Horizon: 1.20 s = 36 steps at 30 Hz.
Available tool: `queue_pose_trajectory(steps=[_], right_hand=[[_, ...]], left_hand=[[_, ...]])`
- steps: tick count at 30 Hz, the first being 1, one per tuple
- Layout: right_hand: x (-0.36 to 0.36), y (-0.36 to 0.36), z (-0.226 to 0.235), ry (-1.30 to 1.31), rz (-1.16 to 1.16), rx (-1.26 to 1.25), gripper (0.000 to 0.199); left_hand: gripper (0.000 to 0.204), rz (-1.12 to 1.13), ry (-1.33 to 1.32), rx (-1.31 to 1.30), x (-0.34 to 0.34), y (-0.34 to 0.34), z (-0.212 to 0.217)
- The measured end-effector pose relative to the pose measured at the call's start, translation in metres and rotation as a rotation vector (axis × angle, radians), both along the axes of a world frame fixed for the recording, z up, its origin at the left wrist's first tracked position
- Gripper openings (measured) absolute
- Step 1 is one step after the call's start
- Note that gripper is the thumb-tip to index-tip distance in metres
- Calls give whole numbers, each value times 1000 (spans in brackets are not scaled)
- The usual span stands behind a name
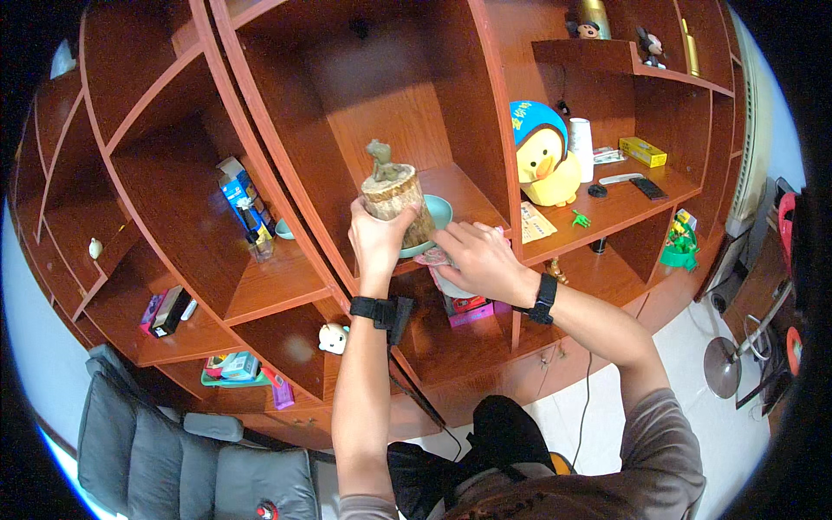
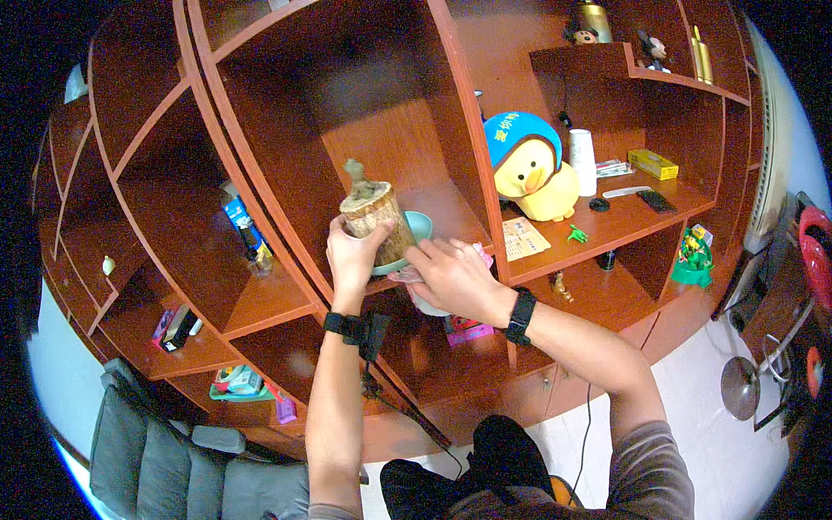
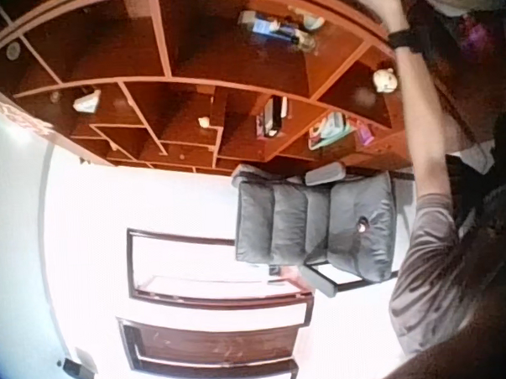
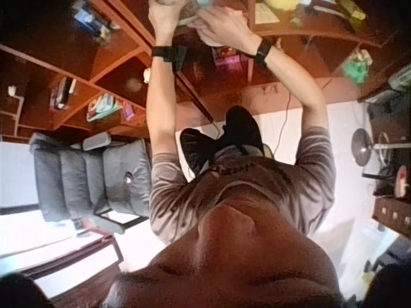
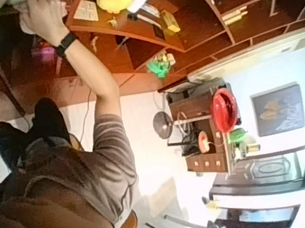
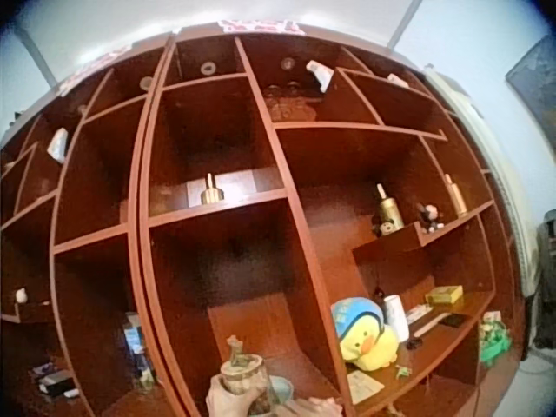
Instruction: The person cleans a small toy, a glass jar, a saucer, and a wooden object with a cloth.
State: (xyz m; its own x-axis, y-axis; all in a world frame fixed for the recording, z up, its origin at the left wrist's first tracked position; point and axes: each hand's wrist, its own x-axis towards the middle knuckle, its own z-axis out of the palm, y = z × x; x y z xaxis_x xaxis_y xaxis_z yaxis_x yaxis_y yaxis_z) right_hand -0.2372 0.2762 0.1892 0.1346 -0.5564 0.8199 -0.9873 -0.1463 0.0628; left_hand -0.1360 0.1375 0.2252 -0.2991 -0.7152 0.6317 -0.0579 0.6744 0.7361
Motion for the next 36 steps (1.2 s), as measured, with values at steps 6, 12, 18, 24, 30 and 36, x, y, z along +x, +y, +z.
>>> queue_pose_trajectory(steps=[6, 12, 18, 24, 30, 36], right_hand=[[-5, 1, -6, -28, 19, -50, 31], [-8, 15, -13, -42, -1, -83, 31], [-9, 52, -8, -68, 88, -76, 27], [-10, 103, -13, -89, 179, 6, 30], [-6, 143, -35, -125, 194, 63, 37], [3, 168, -56, -187, 147, 88, 37]], left_hand=[[66, -187, 199, 95, 9, -3, 13], [51, -374, 342, 190, 32, 21, 38], [49, -352, 341, 175, 50, 32, 45], [45, -418, 368, 181, 52, 31, 47], [56, -220, 257, 92, 25, 21, 20], [69, -1, 59, -86, 12, -4, -14]])
